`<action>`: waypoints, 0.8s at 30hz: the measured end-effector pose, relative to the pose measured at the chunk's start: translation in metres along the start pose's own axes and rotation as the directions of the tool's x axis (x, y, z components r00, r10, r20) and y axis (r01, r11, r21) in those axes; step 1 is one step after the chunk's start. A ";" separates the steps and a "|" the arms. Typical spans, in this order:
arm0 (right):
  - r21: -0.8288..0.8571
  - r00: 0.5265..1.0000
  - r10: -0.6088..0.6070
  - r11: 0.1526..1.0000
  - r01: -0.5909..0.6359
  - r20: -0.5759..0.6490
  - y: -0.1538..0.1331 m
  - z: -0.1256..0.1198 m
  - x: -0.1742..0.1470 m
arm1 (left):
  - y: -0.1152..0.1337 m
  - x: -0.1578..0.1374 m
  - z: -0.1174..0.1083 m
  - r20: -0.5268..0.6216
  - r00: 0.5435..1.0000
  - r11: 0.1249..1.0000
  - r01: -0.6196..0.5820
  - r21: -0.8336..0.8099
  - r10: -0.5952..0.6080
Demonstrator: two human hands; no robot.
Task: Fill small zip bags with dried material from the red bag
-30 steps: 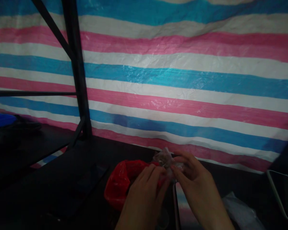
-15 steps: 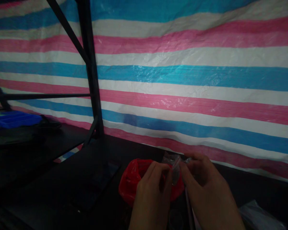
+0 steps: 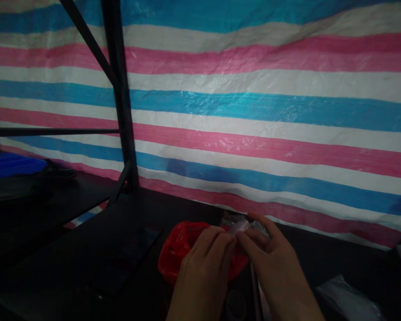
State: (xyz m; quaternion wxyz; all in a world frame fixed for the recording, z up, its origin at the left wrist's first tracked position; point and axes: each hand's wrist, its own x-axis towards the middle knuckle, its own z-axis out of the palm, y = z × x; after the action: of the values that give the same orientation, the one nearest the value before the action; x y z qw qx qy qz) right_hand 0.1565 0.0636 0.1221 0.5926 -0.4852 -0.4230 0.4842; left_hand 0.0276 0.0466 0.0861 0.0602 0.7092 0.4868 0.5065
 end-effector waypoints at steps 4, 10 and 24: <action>0.049 1.000 -0.023 0.999 0.022 0.017 -0.008 -0.002 -0.002 | 0.010 0.005 0.000 0.018 0.961 0.927 0.270 -0.261 -0.275; 0.086 0.993 -0.013 0.996 0.003 0.116 -0.005 -0.013 0.003 | 0.020 0.014 -0.002 0.197 0.883 0.730 0.464 -0.501 -0.426; 0.026 0.983 -0.063 0.998 0.059 0.174 0.000 0.001 -0.004 | 0.000 0.014 -0.003 0.222 0.785 0.463 0.539 -0.704 -0.578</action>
State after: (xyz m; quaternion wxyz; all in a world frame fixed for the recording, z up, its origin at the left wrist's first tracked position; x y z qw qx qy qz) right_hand 0.1548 0.0594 0.1223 0.5728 -0.4215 -0.4830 0.5108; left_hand 0.0256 0.0558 0.0972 0.4905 0.4107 0.4455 0.6263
